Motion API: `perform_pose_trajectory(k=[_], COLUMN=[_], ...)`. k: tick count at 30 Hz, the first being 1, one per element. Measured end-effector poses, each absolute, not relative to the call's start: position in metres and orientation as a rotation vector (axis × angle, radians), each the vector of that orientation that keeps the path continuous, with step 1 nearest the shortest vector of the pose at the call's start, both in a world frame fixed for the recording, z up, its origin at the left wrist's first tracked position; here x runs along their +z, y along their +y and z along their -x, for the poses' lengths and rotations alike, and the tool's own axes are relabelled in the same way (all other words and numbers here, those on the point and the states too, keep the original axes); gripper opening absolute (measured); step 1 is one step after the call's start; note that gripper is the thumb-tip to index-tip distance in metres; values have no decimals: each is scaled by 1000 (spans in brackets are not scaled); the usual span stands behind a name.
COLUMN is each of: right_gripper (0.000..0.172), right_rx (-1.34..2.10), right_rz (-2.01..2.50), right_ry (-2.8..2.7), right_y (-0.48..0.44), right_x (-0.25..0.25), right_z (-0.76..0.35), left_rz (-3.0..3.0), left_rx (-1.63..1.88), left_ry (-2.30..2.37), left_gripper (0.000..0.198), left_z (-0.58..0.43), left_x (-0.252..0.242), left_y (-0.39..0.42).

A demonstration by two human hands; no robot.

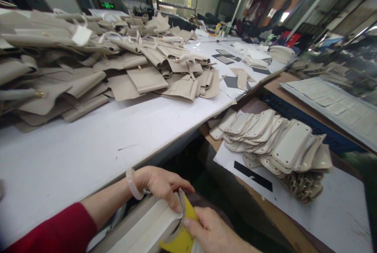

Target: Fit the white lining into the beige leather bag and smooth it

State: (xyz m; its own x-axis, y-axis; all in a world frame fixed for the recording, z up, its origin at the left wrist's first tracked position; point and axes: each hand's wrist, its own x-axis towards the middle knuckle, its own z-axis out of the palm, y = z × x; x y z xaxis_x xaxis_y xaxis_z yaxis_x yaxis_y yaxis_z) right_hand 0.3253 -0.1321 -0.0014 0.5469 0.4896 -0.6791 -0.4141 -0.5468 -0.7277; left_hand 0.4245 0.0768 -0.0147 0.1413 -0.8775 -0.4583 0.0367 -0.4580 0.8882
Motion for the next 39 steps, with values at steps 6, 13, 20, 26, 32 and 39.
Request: perform_pose_trajectory(k=[6, 13, 20, 26, 32, 39], right_gripper=[60, 61, 70, 73, 46, 59], right_rx=[1146, 1136, 1053, 975, 1068, 1055], right_rz=[1791, 1715, 1727, 1711, 1793, 1743], right_ry=[-32, -5, 94, 173, 297, 370], right_y=[-123, -119, -117, -100, -83, -64], right_x=[1, -5, -21, -22, -20, -32], right_z=[-324, -321, -313, -308, -307, -291], left_rz=[-1602, -1598, -1480, -1420, -1431, -1769], left_rx=[-1419, -1397, -1399, -1334, -1188, -928], left_ry=[-786, -719, -619, -548, -451, -350], left_gripper=[109, 107, 123, 134, 133, 84], left_z=[-425, -425, -422, -419, -408, -389], left_x=[-19, -28, -35, -44, -31, 7], left_y=[79, 79, 79, 78, 81, 96])
